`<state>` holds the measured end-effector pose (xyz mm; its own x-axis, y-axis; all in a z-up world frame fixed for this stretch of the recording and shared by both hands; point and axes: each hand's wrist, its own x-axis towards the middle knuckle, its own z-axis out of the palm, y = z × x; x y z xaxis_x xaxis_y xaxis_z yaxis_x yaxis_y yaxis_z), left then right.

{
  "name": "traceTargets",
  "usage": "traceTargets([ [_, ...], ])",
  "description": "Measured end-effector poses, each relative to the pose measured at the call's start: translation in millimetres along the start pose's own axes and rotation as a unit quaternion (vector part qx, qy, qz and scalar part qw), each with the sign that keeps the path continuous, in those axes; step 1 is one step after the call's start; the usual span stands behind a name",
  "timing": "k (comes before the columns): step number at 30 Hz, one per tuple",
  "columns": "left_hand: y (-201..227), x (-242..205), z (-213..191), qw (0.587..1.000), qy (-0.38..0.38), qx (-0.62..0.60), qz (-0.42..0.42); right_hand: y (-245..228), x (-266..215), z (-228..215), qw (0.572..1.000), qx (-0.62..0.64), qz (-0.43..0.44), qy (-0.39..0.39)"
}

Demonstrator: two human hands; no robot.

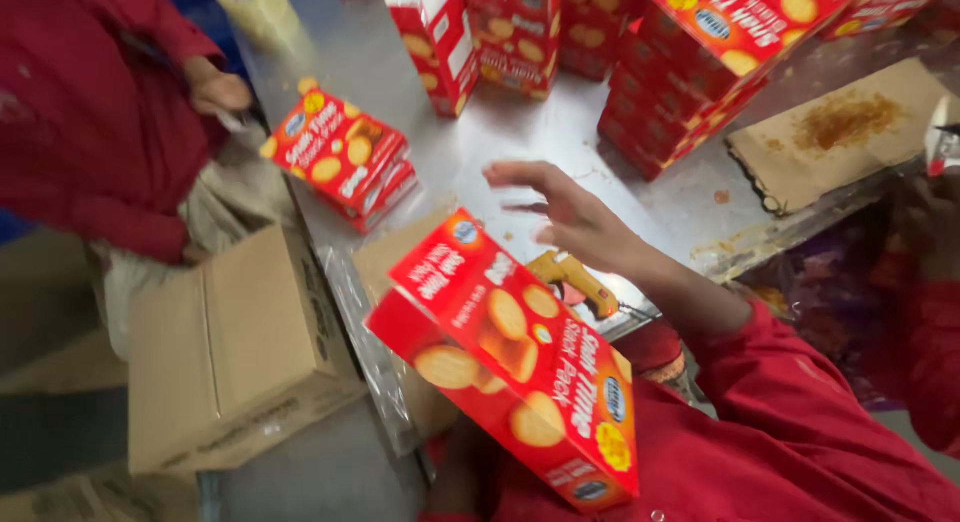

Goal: The person packs boxes of snack packs into a large cardboard box. They apply adhesive from a glue gun to the flaps of a red and white snack pack box, fold the flaps to seal it, and place it into a larger cardboard box. They repeat this process with multiple snack pack boxes.

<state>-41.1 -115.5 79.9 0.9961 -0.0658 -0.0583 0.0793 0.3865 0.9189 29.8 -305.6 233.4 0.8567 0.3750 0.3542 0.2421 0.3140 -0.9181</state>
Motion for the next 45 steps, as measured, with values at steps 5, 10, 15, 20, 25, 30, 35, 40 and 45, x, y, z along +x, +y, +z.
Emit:
traceTargets([
  [5,27,-15,-41,0.997,0.076,-0.031,0.001,-25,-87,26,0.971,-0.111,0.101,-0.186],
  [10,44,-10,-48,0.995,0.088,-0.037,0.026,-7,-110,33,0.954,-0.198,0.059,-0.218],
  [15,51,-25,-50,0.996,0.070,-0.039,0.044,57,-112,41,0.998,-0.012,0.034,0.042],
  [20,48,-33,-43,0.986,-0.018,0.061,0.157,93,-108,48,0.987,-0.054,-0.079,0.132],
  [25,45,-19,-50,0.945,0.002,0.139,0.297,142,-103,53,0.937,-0.099,-0.264,0.205],
  [30,41,-21,-69,0.905,-0.047,0.288,0.310,158,-121,33,0.894,-0.379,-0.190,0.146],
  [35,27,-14,-68,0.916,-0.006,0.230,0.328,179,-99,41,0.820,-0.438,-0.277,0.243],
  [40,44,-9,-56,0.916,0.031,0.240,0.319,161,-85,37,0.828,-0.389,-0.286,0.285],
  [45,56,2,-45,0.937,0.085,0.264,0.211,122,-87,27,0.912,-0.376,-0.100,0.130],
])
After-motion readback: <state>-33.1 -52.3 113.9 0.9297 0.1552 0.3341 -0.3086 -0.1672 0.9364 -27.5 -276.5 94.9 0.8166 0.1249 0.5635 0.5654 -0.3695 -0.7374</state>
